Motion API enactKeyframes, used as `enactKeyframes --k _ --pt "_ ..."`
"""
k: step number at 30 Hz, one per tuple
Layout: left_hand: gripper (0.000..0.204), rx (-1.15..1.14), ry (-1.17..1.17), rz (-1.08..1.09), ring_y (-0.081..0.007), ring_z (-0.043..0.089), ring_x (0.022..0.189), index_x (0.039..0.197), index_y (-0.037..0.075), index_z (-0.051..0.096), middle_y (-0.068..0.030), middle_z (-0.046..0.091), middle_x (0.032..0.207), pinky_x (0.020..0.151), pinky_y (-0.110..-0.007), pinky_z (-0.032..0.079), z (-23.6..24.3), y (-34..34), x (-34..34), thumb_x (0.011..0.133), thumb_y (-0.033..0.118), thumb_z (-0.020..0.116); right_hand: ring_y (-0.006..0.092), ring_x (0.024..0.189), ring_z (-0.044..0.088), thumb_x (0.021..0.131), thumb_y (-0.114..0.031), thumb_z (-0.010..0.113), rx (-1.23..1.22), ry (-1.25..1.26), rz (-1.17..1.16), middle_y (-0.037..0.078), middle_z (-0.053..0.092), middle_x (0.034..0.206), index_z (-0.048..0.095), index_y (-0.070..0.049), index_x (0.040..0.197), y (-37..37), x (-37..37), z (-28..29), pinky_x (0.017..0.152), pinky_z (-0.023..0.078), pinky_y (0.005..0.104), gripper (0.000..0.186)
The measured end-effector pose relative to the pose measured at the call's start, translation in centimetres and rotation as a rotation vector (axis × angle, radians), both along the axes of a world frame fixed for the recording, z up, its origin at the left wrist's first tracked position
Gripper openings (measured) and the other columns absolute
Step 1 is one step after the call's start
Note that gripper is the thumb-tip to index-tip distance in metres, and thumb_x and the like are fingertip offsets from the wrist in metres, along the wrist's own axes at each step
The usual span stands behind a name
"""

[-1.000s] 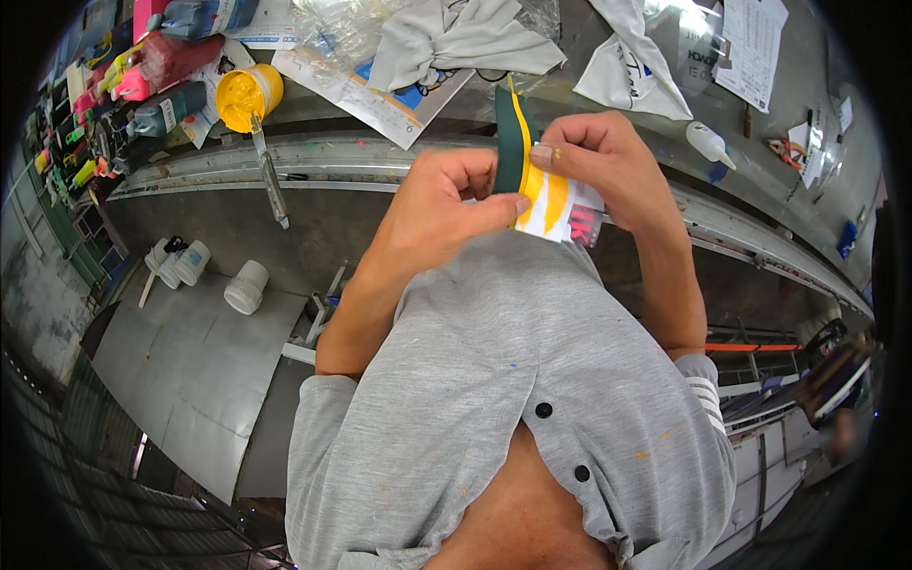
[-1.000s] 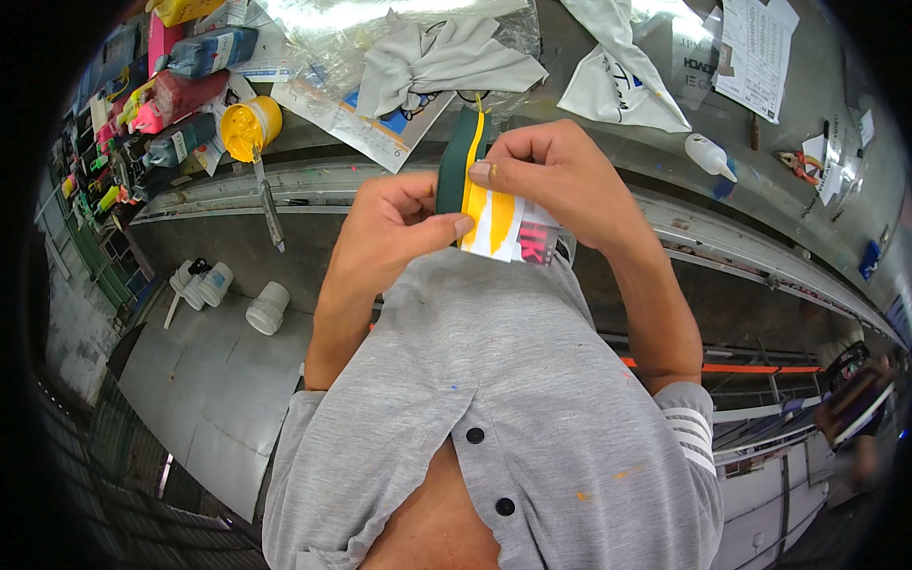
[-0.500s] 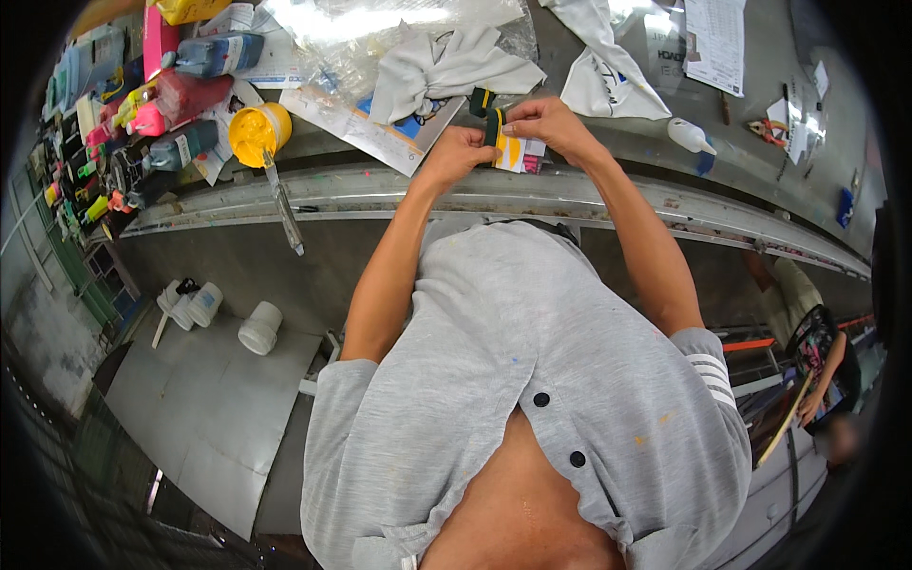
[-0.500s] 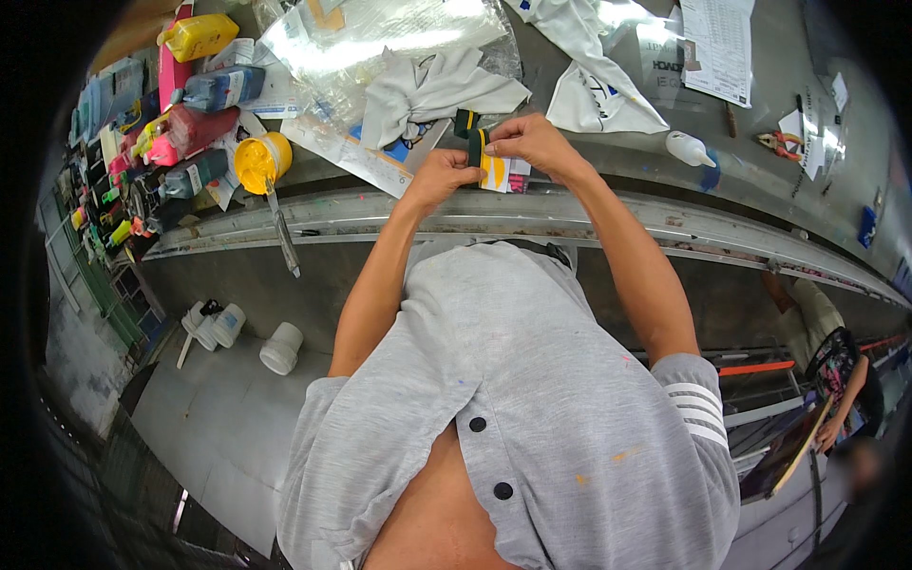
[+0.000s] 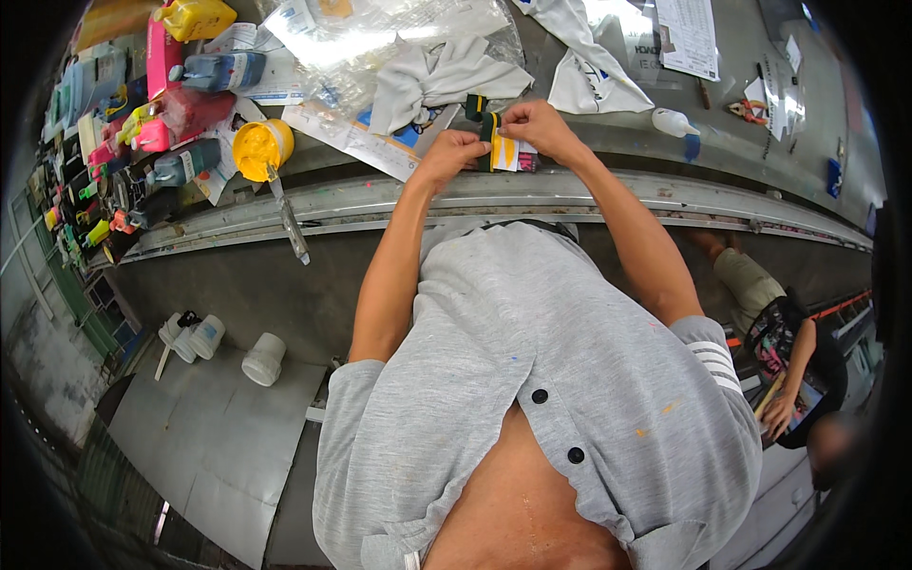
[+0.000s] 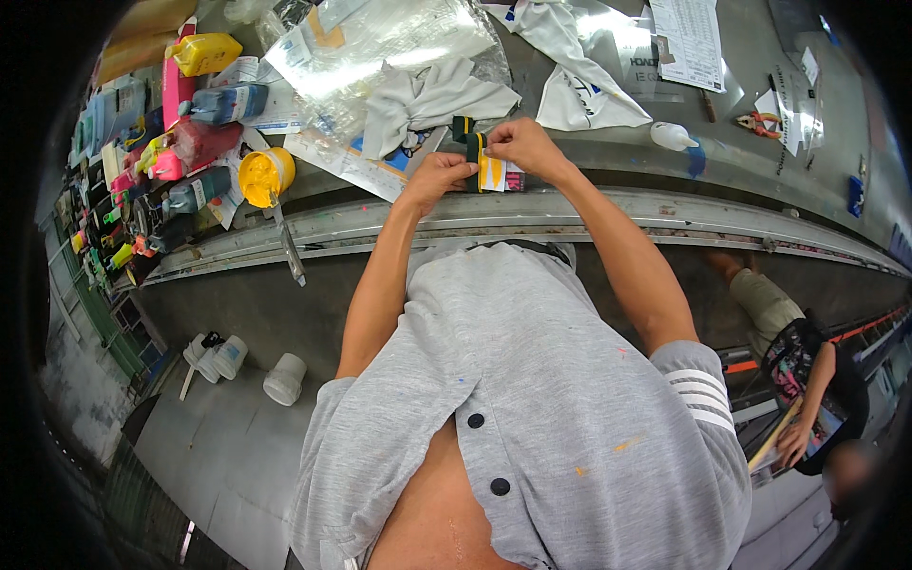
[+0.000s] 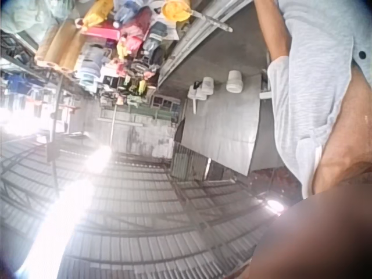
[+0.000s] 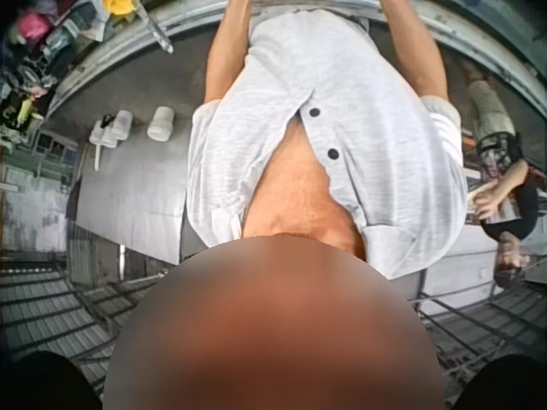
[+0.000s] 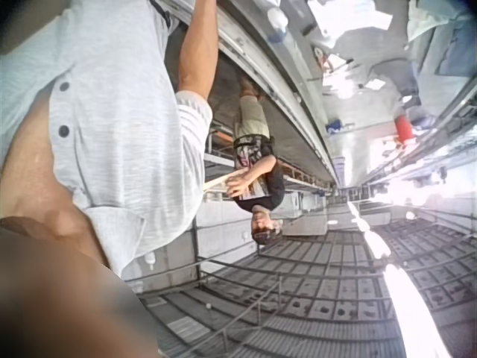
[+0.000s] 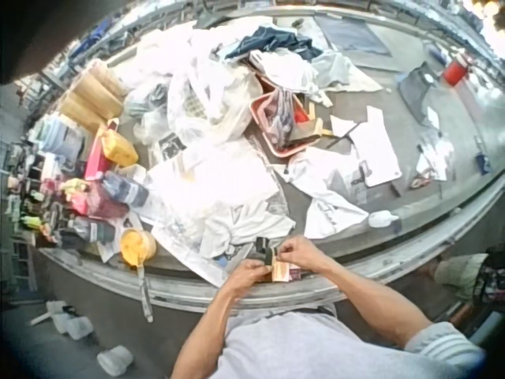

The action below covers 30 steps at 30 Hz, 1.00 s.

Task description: The person compares a yellow paint sample card to a yellow container, then scoops white powder from a bucket into the container using a putty knife. They stir the mixture thoroughly, scrape the sides, and compare the mixed paint to the sample card again.

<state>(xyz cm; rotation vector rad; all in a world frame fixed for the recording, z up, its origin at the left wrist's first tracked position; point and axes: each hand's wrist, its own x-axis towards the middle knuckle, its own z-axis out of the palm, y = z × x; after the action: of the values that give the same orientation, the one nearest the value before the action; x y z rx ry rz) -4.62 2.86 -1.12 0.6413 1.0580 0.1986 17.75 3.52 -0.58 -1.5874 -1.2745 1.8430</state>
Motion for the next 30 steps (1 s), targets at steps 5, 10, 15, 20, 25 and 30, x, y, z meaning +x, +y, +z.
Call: enactKeyframes --k 5,10,15,20,25,30 --pt "0.024 -0.041 0.038 0.036 -0.0085 0.058 0.066 0.086 0.007 0.067 0.0007 0.061 0.076 0.066 -0.024 0.048 1.3 0.6 0.4 0.094 0.03 0.065 0.0059 0.065 0.05 0.081 -0.012 0.073 0.03 -0.022 0.0 -0.001 0.06 0.069 0.068 0.002 0.082 0.0 -0.1 0.4 0.06 0.042 0.0242 0.016" --pt "0.029 -0.065 0.084 0.063 -0.0105 0.059 0.066 0.083 0.009 0.064 0.0004 0.06 0.074 0.065 -0.026 0.049 2.3 0.8 0.7 0.095 0.035 0.063 0.0094 0.066 0.056 0.08 -0.016 0.073 0.118 -0.047 0.009 0.005 0.066 0.071 0.07 0.003 0.087 -0.4 -0.1 -0.8 0.063 0.047 0.0267 0.02" --pt "0.025 -0.095 0.05 0.111 -0.0105 0.06 0.066 0.086 0.006 0.066 -0.0001 0.063 0.075 0.065 -0.026 0.05 2.8 0.7 0.9 0.091 0.03 0.068 0.0095 0.067 0.057 0.083 -0.018 0.071 0.159 -0.139 0.021 0.006 0.068 0.073 0.07 0.003 0.089 -1.1 -0.4 0.0 0.064 0.048 0.0272 0.022" --pt "0.02 0.022 -0.094 -0.004 -0.0086 0.065 0.073 0.095 0.001 0.069 -0.005 0.071 0.083 0.069 -0.023 0.051 -0.1 -0.1 -0.3 0.078 0.007 0.077 0.0091 0.067 0.057 0.083 -0.019 0.072 0.181 -0.13 -0.006 0.006 0.068 0.074 0.07 0.003 0.091 -1.6 -0.5 -0.4 0.063 0.048 0.0274 0.024" --pt "0.025 0.028 -0.088 0.024 -0.009 0.066 0.076 0.098 -0.001 0.069 -0.0084 0.073 0.09 0.071 -0.022 0.052 0.1 -0.3 0.0 0.073 -0.002 0.076 0.0084 0.068 0.058 0.083 -0.021 0.074 0.12 -0.114 0.013 0.006 0.069 0.075 0.071 0.003 0.091 -1.2 -0.3 -0.7 0.064 0.048 0.0271 0.026" --pt "0.028 0.075 -0.084 0.069 -0.0101 0.067 0.076 0.1 -0.004 0.069 -0.0097 0.073 0.091 0.071 -0.022 0.052 -0.3 -0.8 0.5 0.072 -0.003 0.075 0.0082 0.068 0.057 0.082 -0.021 0.074 0.068 -0.121 0.036 0.005 0.069 0.075 0.072 0.002 0.091 -0.6 -0.2 -0.5 0.064 0.048 0.0269 0.025"
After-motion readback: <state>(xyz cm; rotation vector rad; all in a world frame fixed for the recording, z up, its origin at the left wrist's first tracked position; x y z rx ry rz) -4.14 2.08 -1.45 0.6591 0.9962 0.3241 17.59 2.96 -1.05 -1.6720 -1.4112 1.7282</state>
